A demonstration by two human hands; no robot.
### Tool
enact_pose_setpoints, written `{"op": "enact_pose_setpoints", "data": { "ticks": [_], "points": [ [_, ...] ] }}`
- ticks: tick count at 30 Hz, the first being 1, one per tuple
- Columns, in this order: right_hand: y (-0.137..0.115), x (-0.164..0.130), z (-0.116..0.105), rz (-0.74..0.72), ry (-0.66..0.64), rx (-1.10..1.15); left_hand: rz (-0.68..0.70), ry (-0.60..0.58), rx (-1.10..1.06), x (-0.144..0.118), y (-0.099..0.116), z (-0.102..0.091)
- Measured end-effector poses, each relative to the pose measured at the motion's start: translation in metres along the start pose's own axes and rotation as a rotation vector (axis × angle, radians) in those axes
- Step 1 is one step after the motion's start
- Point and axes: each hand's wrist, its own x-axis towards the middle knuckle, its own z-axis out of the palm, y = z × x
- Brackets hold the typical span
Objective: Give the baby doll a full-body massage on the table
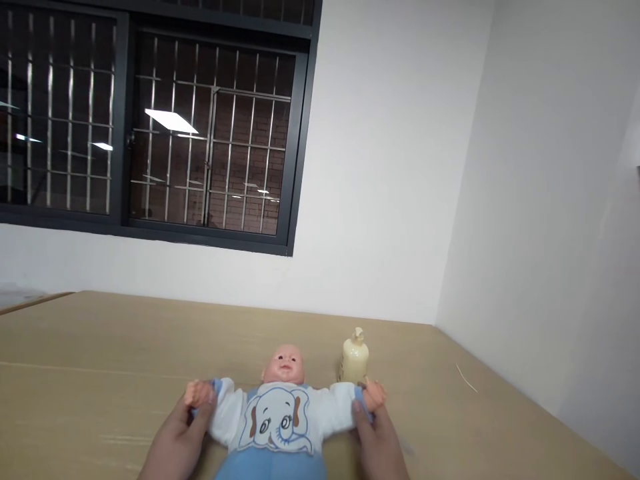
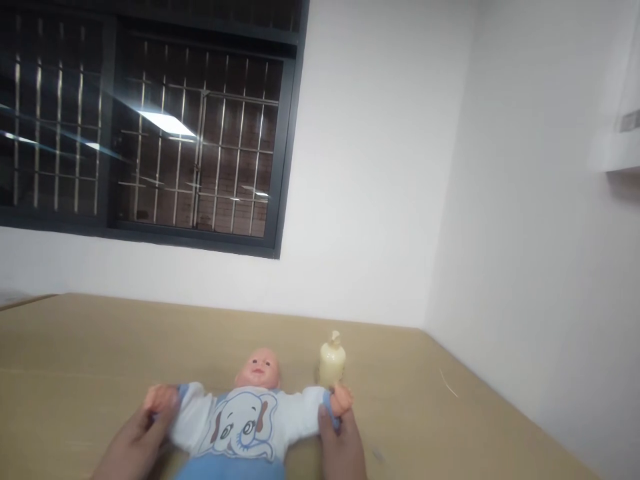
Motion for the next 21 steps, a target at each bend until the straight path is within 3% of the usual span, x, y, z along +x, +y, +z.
{"op": "enact_pose_setpoints", "data": {
  "ticks": [4, 7, 14, 17, 19, 21],
  "points": [
    [-0.005, 0.003, -0.001, 0.251, -0.074, 0.355, -0.179, 0.040, -0.113, 0.009, 0.007, -0.012],
    [-0.001, 0.003, 0.000, 0.320, -0.027, 0.409, -0.213, 0.041, -0.040, 0.018, 0.004, -0.021],
    [-0.001, 0.005, 0.004, 0.277, 0.048, 0.335, 0.042, -0.204, 0.554, 0.029, -0.013, -0.029],
    [-0.001, 0.006, 0.006, 0.230, 0.073, 0.268, 0.149, -0.309, 0.779, 0.023, -0.005, -0.028],
    [0.000, 0.006, 0.007, 0.197, 0.075, 0.250, 0.293, -0.362, 0.838, 0.013, 0.007, -0.029],
    [0.002, 0.006, 0.008, 0.181, 0.086, 0.234, 0.440, -0.531, 0.838, -0.003, 0.021, -0.031]
  ]
}}
